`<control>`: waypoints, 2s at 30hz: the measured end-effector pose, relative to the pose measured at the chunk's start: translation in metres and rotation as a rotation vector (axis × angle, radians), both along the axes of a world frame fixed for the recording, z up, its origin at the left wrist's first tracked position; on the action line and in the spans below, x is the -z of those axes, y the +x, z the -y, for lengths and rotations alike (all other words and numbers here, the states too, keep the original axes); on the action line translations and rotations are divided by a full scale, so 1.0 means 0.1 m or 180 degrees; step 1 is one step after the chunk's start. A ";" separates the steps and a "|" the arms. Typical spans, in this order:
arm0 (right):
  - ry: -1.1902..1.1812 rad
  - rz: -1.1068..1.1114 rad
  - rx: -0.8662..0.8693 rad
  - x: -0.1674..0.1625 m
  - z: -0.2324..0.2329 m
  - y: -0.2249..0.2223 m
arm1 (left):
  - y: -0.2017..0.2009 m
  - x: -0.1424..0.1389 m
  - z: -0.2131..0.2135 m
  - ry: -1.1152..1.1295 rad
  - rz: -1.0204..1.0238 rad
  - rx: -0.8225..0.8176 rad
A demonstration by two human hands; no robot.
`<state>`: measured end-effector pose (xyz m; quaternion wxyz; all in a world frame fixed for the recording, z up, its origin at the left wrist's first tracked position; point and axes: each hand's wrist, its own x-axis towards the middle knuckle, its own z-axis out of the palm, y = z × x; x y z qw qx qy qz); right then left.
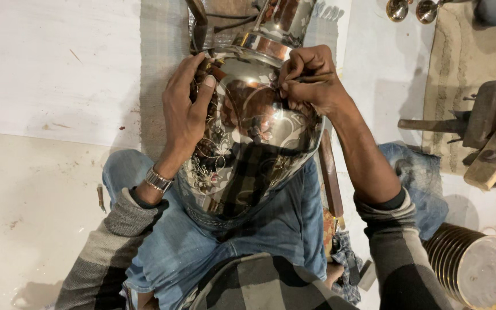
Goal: The person holds a large polished metal vessel on their lap and uses a small hand tool to engrave floral patterns into its surface. They rotate the vessel slightly to access different areas while continuing to carve the design.
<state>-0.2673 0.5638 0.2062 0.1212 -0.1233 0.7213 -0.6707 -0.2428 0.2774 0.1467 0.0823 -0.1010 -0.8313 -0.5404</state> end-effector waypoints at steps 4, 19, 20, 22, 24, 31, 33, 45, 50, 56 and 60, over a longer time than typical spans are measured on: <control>-0.0267 -0.0056 -0.0268 -0.04 0.00 -0.01 | -0.01 -0.02 0.00 0.0010 -0.0039 0.0027; -0.0037 -0.0273 -0.0533 0.05 -0.08 -0.14 | -0.02 -0.16 -0.02 -0.0076 -0.0063 0.0038; 0.0030 -0.0318 -0.0560 0.05 -0.09 -0.14 | -0.02 -0.15 -0.02 -0.0067 -0.0041 0.0031; -0.0004 -0.0320 -0.0561 0.07 -0.09 -0.15 | -0.02 -0.12 -0.03 -0.0076 0.0000 0.0021; -0.0146 -0.0349 -0.0654 0.08 -0.11 -0.18 | -0.02 -0.10 -0.03 -0.0101 0.0005 0.0011; -0.0360 -0.0541 -0.0662 0.17 -0.12 -0.16 | -0.04 -0.03 -0.02 -0.0093 -0.0011 -0.0007; -0.0274 -0.0493 -0.0556 0.18 -0.12 -0.14 | -0.04 -0.01 -0.02 -0.0157 -0.0010 -0.0024; -0.0198 -0.0549 -0.0479 0.21 -0.18 -0.09 | -0.04 -0.01 -0.02 -0.0124 -0.0006 0.0001; -0.0153 -0.0712 -0.0575 0.18 -0.18 -0.05 | -0.04 0.01 -0.02 -0.0051 0.0032 0.0028; -0.0261 -0.0396 -0.0301 0.07 -0.13 0.07 | -0.04 0.00 -0.03 -0.0049 0.0026 0.0018; -0.0303 -0.0580 -0.0272 0.03 -0.10 0.16 | -0.03 0.00 -0.03 -0.0090 -0.0034 -0.0002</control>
